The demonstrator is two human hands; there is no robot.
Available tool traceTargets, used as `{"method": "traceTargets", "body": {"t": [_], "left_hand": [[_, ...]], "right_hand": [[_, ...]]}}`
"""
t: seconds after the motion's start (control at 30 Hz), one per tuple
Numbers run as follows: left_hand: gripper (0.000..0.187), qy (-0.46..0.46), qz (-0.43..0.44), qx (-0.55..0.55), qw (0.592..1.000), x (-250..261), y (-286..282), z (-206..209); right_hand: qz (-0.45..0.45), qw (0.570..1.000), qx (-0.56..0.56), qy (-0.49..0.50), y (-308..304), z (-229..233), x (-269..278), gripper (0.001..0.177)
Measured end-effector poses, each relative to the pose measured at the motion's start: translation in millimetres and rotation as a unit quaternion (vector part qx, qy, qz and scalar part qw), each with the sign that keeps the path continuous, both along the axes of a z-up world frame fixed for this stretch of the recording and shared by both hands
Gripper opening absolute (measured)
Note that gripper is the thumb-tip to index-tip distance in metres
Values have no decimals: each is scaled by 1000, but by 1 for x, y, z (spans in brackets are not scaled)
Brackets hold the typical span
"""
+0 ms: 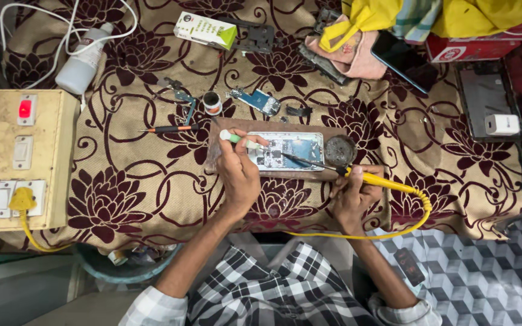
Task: The person uses a soldering iron and a small tube to apply flux or solder to a disassembled mobile phone motherboard. They repeatedly heat and apply material to specific points on the circuit board while holding the tools in both hands.
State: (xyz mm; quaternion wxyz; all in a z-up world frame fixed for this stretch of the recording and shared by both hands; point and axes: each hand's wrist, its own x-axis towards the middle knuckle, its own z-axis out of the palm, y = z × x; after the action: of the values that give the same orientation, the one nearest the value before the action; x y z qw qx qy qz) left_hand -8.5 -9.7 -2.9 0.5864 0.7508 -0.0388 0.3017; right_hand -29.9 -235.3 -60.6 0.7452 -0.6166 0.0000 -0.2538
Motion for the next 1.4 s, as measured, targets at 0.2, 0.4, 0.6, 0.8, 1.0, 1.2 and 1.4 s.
{"method": "traceTargets", "body": {"t": [0.2, 0.4, 0.6, 0.8, 1.0, 1.2, 1.4], "left_hand": [[9, 7, -7, -7, 1000, 3, 1, -4], [9, -11, 3, 23, 1000, -1, 0, -1], [27, -17, 18, 6, 1000, 4, -6, -2], [24, 26, 100, 38, 994, 15, -10, -6], [21, 34, 105, 40, 993, 11, -11, -14], [24, 91, 107, -9, 990, 10, -10, -16], [13, 74, 90, -10, 993, 11, -9, -11]], "right_hand": [[16, 999, -18, -21, -2, 5, 5, 21], [15, 1000, -14, 1, 0, 9, 0, 21], [-2, 1000, -16, 26, -1, 6, 0, 23], [-12, 999, -8, 36, -1, 3, 0, 23], [-1, 999, -3, 34, -4, 0, -1, 23], [9, 1000, -19, 10, -3, 0, -1, 24], [-1, 1000, 2, 28, -2, 0, 1, 26]]}}
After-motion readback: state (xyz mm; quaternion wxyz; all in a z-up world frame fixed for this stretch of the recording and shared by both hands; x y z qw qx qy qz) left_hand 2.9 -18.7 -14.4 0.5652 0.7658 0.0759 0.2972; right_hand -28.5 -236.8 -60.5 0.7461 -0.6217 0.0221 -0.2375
